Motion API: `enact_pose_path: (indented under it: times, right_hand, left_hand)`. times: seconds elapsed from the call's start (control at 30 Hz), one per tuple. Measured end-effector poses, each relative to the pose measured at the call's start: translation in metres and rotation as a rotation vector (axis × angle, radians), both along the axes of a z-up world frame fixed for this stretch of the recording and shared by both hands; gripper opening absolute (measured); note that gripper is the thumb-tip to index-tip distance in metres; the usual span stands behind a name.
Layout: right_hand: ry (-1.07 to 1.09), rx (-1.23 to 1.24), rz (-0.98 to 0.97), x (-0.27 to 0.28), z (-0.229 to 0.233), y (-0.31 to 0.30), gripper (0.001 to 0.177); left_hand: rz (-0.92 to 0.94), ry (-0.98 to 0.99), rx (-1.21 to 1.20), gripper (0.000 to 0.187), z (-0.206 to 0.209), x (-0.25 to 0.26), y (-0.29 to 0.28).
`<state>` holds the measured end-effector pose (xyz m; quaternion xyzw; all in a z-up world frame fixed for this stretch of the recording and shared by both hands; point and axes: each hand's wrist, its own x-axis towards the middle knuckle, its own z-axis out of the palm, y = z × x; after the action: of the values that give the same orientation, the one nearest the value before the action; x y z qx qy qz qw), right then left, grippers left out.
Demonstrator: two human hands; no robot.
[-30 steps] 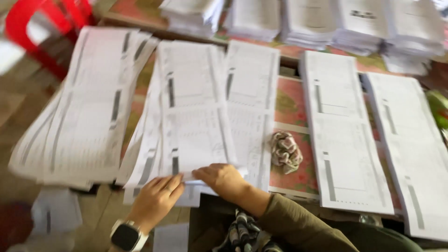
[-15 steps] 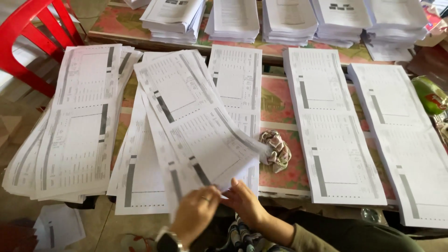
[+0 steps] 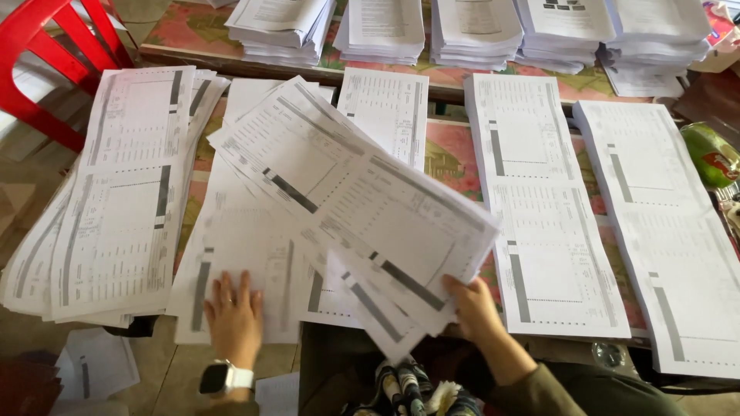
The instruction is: The person sorts through a large stack of printed documents on a low table, picking up sheets, flipping them over, and placing them into separate piles. The person handles the papers by hand, organizing them into multiple stacks.
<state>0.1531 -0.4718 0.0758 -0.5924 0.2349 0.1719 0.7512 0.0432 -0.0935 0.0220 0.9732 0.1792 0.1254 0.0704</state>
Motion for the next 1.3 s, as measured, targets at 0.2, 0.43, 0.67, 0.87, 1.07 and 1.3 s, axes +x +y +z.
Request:
enact_pose_path:
  times: [0.2,0.43,0.67,0.87,1.07,1.3]
  right_hand:
    - [0.060,-0.093,0.061,0.007,0.044,-0.081,0.037]
    - [0.131,-0.466,-0.058,0.003,0.114,-0.184,0.040]
    - [0.123,-0.634,-0.196,-0.012,0.079,-0.276,0.043]
    - [-0.223,-0.470,-0.213,-0.013,0.083,-0.305,0.045]
    - [0.199,-0.656,-0.085,-0.037,0.136,-0.225,0.048]
    - [0.058,-0.682,-0.314,-0.033,0.075,-0.280,0.043]
  left_hand:
    - [-0.081,0.027,0.027,0.052,-0.003,0.023,0.051]
    - [0.045,-0.131,-0.623,0.092,0.120,0.074,0.014]
    - [0.154,0.086,-1.055,0.024,0.150,0.082,-0.014]
    - [0.140,-0.264,-1.178,0.025,0.158,0.070,-0.037]
    - [0.081,-0.048,-1.199,0.047,0.116,0.050,-0.055]
    - [0.000,-0.252,-1.073,0.029,0.080,0.046,-0.062]
